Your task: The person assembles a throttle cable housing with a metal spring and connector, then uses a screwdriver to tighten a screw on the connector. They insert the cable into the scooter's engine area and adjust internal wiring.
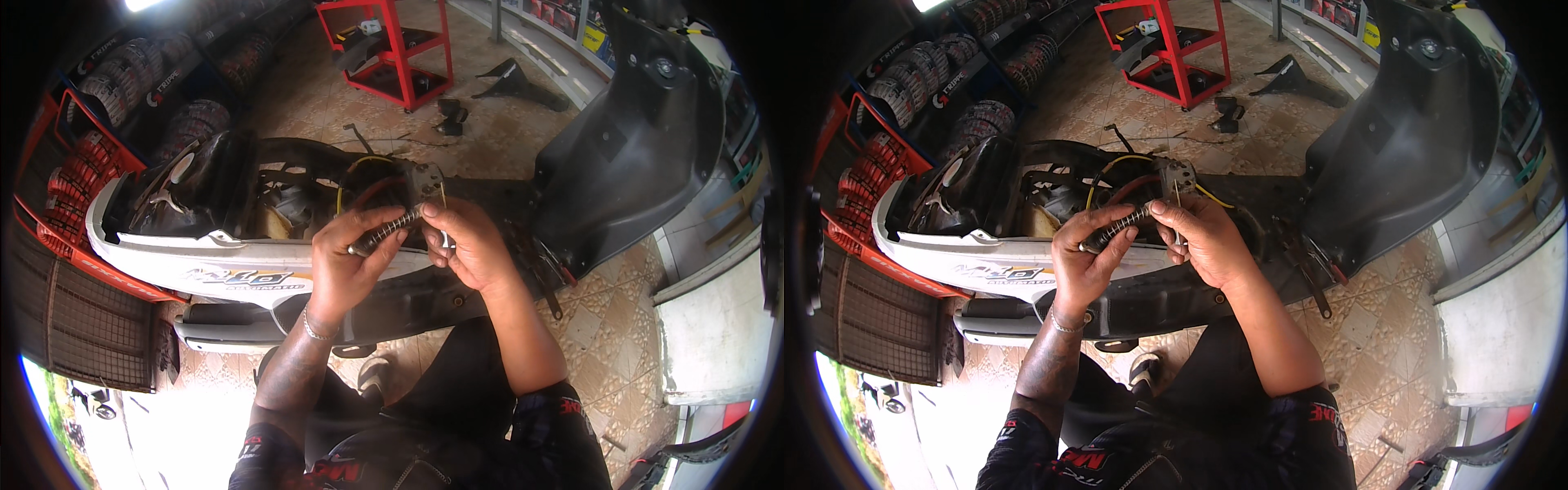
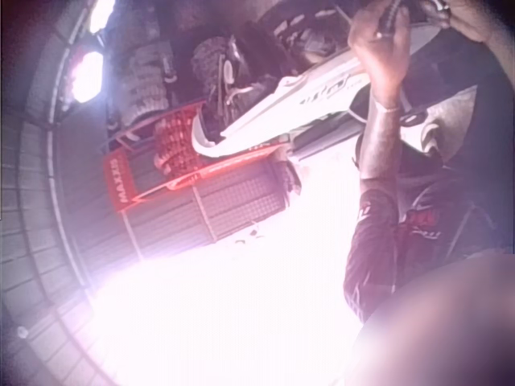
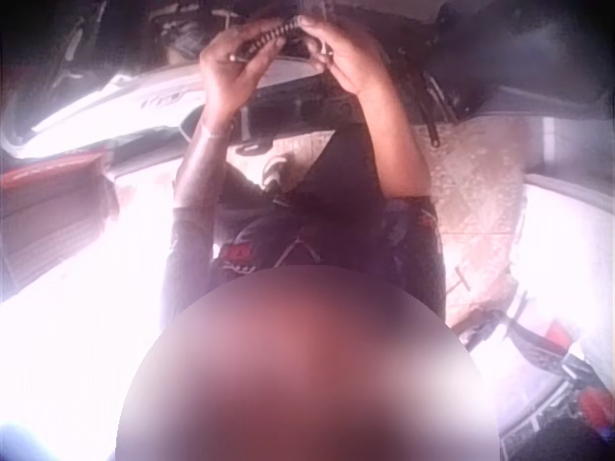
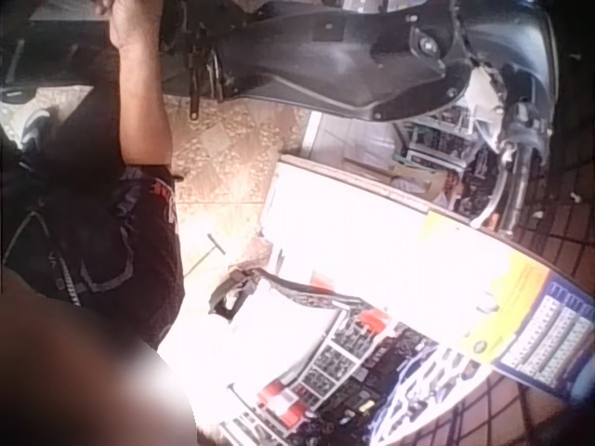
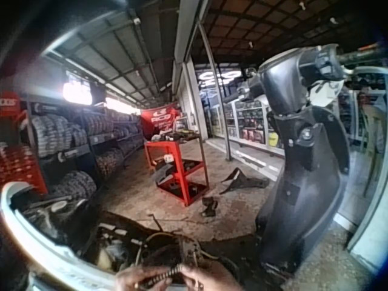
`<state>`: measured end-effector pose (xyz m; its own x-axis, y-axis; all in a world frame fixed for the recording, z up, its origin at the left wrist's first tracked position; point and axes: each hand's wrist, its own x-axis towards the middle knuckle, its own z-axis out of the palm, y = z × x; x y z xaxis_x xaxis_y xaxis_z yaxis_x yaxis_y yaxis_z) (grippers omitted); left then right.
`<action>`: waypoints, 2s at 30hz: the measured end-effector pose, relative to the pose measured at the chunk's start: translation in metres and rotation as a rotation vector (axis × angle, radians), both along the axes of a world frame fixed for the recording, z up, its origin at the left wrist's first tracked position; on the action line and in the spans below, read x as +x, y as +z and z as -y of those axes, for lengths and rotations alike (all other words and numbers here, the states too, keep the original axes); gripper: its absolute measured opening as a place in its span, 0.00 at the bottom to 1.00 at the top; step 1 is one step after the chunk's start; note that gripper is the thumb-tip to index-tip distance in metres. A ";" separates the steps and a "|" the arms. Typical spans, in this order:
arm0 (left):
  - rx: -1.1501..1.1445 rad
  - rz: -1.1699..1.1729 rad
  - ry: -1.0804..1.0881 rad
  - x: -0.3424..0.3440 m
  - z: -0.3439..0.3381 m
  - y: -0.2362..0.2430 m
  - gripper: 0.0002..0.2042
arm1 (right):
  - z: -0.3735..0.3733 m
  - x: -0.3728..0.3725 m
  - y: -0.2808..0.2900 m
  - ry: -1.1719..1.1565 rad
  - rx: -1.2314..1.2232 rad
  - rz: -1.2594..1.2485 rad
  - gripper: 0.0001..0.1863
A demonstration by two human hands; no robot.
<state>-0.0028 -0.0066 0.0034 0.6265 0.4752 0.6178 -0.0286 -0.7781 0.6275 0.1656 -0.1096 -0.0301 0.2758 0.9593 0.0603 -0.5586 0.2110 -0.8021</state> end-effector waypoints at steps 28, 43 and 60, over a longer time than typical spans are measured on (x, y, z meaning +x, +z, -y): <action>-0.081 0.077 -0.028 0.001 0.001 0.001 0.08 | -0.001 0.030 -0.001 -0.083 0.039 -0.203 0.19; -0.038 0.090 0.002 0.007 -0.001 -0.002 0.08 | -0.011 0.025 -0.033 -0.023 0.037 -0.761 0.10; -0.065 0.017 -0.001 0.005 0.002 -0.001 0.08 | 0.005 0.001 -0.005 -0.127 0.119 -0.524 0.13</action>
